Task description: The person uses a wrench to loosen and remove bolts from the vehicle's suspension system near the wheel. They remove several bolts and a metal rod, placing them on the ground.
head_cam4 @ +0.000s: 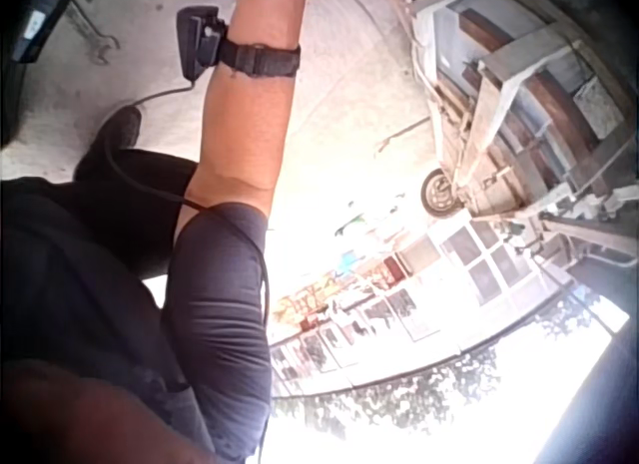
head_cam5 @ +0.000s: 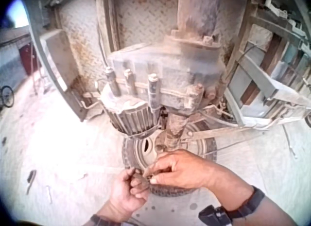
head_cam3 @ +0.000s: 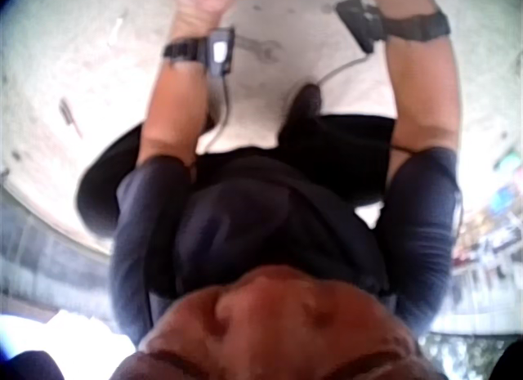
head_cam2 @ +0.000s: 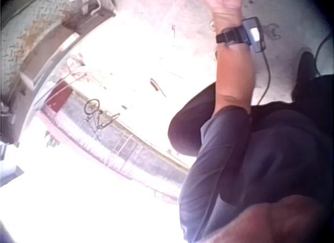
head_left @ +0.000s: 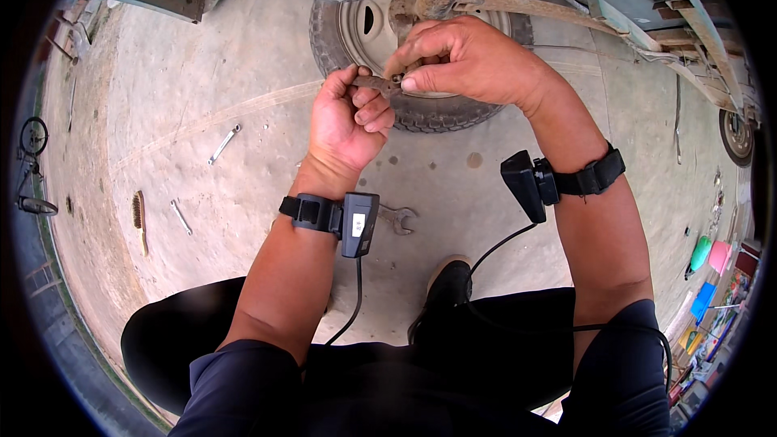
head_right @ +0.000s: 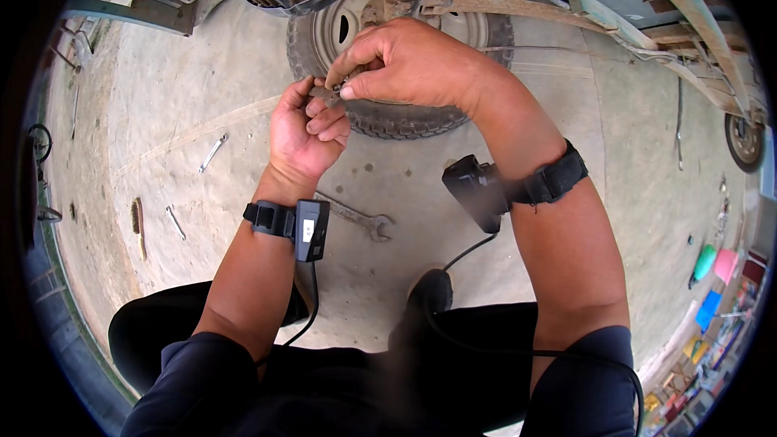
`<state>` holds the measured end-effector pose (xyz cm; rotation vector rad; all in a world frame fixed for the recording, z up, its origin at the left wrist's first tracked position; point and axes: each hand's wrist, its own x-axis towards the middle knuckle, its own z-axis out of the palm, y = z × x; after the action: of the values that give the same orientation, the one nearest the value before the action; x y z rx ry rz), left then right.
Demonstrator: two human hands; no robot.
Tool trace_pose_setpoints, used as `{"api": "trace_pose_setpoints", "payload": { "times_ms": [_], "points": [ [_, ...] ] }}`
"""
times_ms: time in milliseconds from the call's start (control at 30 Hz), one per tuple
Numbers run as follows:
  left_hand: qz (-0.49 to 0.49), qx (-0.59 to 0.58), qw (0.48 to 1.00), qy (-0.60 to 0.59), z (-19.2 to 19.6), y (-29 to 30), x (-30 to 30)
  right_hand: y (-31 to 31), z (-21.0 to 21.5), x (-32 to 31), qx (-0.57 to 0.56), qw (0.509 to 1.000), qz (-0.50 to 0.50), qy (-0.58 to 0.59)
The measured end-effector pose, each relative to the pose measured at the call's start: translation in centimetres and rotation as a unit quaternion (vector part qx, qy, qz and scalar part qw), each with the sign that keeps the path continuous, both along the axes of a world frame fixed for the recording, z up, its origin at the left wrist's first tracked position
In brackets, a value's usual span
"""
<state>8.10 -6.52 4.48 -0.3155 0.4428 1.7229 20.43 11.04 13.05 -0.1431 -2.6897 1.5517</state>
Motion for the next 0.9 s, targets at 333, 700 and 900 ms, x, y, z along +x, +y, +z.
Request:
{"api": "trace_pose_setpoints", "payload": {
  "times_ms": [333,700,900],
  "points": [
    [-0.025,-0.044,0.997,-0.054,-1.8,-0.5,2.8,0.2,-4.1,1.2,-0.212,0.971,-0.079,-0.079],
    [-0.27,-0.319,0.856,0.306,-4.5,-2.5,7.6,2.3,-9.5,4.1,-0.322,0.913,-0.206,-0.143],
    [-0.549,-0.091,0.377,0.74,-6.5,-5.5,8.5,2.4,-10.8,4.8,-0.285,0.917,-0.177,-0.216]
  ]
}}
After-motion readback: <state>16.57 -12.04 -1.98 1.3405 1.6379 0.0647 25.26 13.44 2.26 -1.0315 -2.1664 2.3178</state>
